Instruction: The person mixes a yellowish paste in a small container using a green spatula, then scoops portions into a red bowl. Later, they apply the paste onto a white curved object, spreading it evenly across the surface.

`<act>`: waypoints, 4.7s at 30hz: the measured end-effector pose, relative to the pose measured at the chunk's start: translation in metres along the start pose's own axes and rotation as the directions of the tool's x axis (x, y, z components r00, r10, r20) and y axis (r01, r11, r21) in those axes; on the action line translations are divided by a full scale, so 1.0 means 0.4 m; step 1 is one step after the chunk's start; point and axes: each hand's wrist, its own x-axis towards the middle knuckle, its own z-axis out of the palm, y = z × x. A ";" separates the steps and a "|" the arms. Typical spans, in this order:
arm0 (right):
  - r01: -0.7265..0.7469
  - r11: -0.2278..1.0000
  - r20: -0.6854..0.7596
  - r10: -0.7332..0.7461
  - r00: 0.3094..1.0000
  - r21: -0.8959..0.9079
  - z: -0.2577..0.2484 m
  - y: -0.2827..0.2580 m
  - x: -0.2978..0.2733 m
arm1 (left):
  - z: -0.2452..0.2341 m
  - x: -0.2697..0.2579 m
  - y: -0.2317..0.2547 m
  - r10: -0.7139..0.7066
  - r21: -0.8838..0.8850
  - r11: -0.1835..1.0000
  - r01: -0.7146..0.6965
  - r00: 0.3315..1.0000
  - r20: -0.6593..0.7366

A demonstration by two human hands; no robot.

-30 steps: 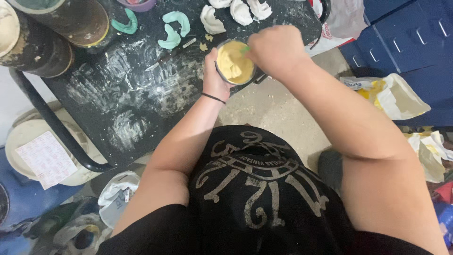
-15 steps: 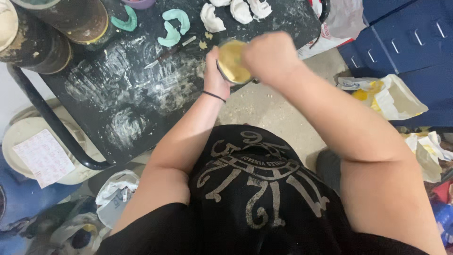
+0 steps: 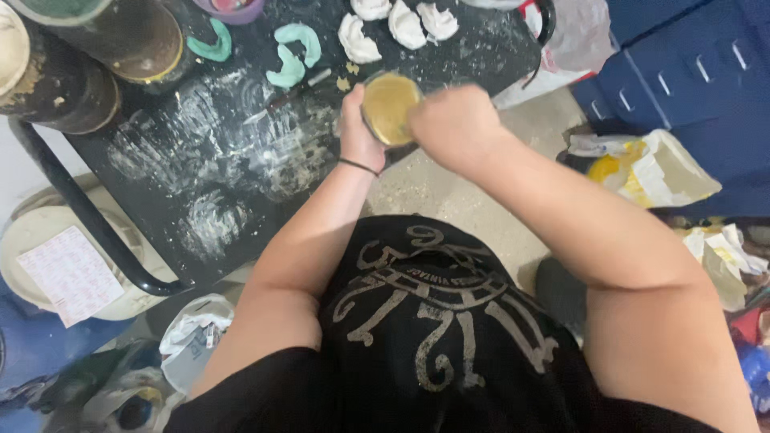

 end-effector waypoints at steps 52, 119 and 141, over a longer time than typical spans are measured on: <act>-0.002 1.000 -0.100 0.002 0.995 0.009 0.088 0.052 0.083 | 0.013 0.040 -0.047 -0.117 -0.102 0.989 0.106 0.987 -0.114; 0.102 -0.067 -0.075 0.328 0.942 0.992 0.421 0.133 0.104 | 0.049 0.009 -0.021 0.023 -0.138 0.990 0.011 0.969 0.246; 0.453 -0.766 -0.302 0.346 0.888 0.455 0.544 -0.002 0.233 | -0.041 -0.083 -0.006 0.048 0.359 0.923 -0.140 0.966 0.254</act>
